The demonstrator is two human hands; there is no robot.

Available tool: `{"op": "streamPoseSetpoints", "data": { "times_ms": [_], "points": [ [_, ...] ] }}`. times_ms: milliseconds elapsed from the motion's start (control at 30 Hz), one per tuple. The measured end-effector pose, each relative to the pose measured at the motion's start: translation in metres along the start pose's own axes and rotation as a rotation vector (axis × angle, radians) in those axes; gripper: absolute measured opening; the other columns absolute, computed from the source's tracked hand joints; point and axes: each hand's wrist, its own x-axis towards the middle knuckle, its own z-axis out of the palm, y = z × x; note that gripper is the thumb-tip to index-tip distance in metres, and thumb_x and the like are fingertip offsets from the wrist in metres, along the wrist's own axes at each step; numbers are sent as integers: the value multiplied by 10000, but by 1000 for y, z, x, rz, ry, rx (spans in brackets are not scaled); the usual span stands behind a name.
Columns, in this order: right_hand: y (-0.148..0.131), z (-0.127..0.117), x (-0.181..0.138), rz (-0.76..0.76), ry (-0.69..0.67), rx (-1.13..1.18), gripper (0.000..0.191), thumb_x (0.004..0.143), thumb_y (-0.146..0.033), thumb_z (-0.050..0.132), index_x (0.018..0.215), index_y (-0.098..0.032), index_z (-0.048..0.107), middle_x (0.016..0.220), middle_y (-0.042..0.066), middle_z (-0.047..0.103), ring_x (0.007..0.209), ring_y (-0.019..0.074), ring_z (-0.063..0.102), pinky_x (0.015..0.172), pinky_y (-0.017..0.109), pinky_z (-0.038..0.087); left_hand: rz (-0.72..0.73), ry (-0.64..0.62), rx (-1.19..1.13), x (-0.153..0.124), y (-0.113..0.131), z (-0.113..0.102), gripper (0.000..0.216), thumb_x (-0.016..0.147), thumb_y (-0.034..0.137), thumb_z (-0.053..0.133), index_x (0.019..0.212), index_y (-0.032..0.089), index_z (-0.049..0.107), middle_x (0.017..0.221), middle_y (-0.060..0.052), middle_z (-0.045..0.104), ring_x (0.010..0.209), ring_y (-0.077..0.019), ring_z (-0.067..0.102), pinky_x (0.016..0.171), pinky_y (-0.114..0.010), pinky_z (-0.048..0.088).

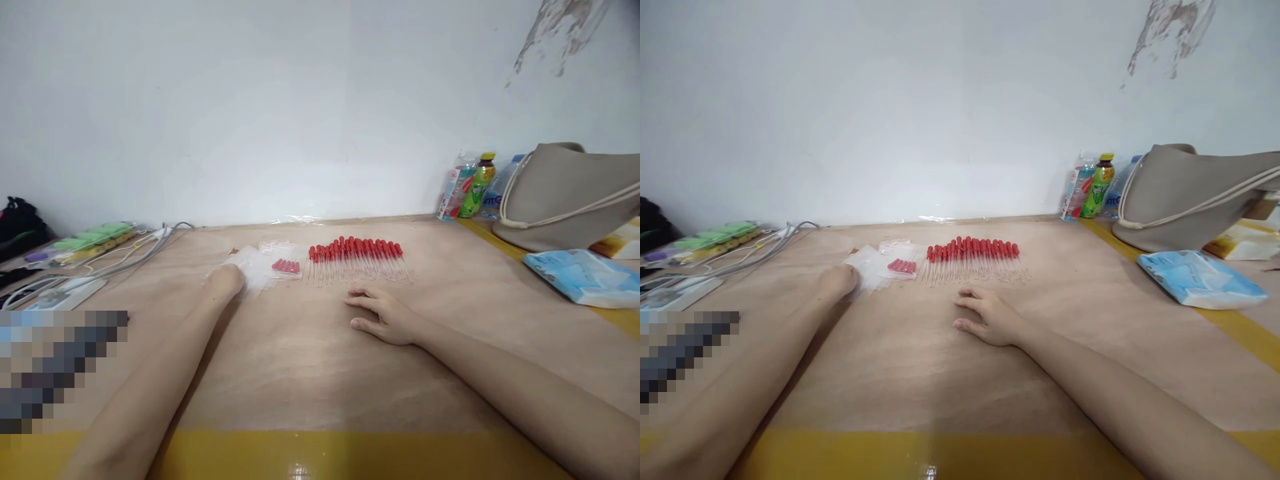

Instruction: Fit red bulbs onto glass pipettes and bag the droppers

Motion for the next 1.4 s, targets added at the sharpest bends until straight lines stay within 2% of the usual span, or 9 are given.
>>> {"op": "streamPoseSetpoints", "data": {
  "times_ms": [167, 267, 400, 500, 667, 867, 1000, 1167, 1400],
  "points": [
    [-1, 1, 1, -24, 27, 3, 428, 826, -444, 482, 1172, -197, 537, 1214, 131, 482, 1104, 236, 471, 923, 416, 406, 59, 156, 28, -23, 17, -23, 309, 821, 193, 333, 955, 122, 603, 980, -181, 615, 922, -320, 566, 740, -387, 412],
    [-1, 0, 2, 5, 149, 1, 408, 847, -421, 450, 1185, -201, 510, 1196, 122, 494, 1091, 234, 478, 919, 419, 406, 341, 271, -26, -60, 46, -33, 280, 827, 190, 357, 1002, 153, 572, 985, -134, 614, 912, -274, 568, 768, -361, 417],
    [3, -3, 3, 93, 461, -31, 345, 889, -362, 362, 1164, -208, 502, 1117, 112, 533, 1057, 232, 492, 903, 427, 410, 898, 246, -98, -122, 89, -24, 273, 790, 112, 431, 1028, 135, 564, 1086, -133, 589, 1004, -247, 545, 881, -362, 405],
    [2, -5, 2, 73, 539, -67, 319, 882, -343, 381, 1130, -205, 527, 1092, 110, 545, 1048, 229, 498, 898, 414, 415, 1037, 174, -110, -160, 112, -16, 241, 840, 123, 379, 983, 117, 573, 992, -138, 621, 924, -252, 586, 790, -379, 461],
    [-3, -4, -3, -22, 266, -52, 345, 826, -388, 496, 1109, -208, 576, 1129, 107, 569, 1054, 230, 519, 903, 411, 419, 1104, 71, -410, -186, 122, -19, 287, 871, 301, 399, 1055, 132, 541, 1072, -132, 589, 954, -244, 575, 809, -390, 480],
    [4, -10, -9, -8, -52, 12, 478, 804, -443, 522, 1218, -203, 517, 1234, 117, 521, 1125, 239, 489, 941, 422, 400, 930, 139, -725, -152, 89, -14, 238, 856, 216, 423, 1048, 171, 556, 1063, -90, 590, 994, -186, 546, 891, -350, 433],
    [8, -12, -8, -2, -73, 38, 479, 797, -446, 535, 1214, -212, 521, 1243, 103, 518, 1133, 236, 485, 949, 424, 396, 973, 73, -734, -129, 70, -8, 195, 843, 227, 458, 932, 188, 628, 975, -68, 628, 900, -169, 578, 801, -311, 468],
    [10, -11, -8, 7, -84, 33, 490, 793, -458, 535, 1212, -202, 524, 1248, 99, 514, 1143, 231, 475, 958, 416, 392, 1077, -46, -745, -129, 71, -5, 219, 849, 252, 473, 967, 190, 646, 979, -61, 658, 948, -161, 588, 861, -294, 453],
    [11, -11, -9, 13, -82, 37, 485, 792, -456, 538, 1203, -199, 531, 1244, 100, 517, 1135, 227, 481, 956, 416, 394, 906, -3, -739, -132, 68, -7, 198, 825, 311, 512, 836, 174, 654, 897, -62, 664, 828, -163, 612, 768, -289, 480]
  ]
}}
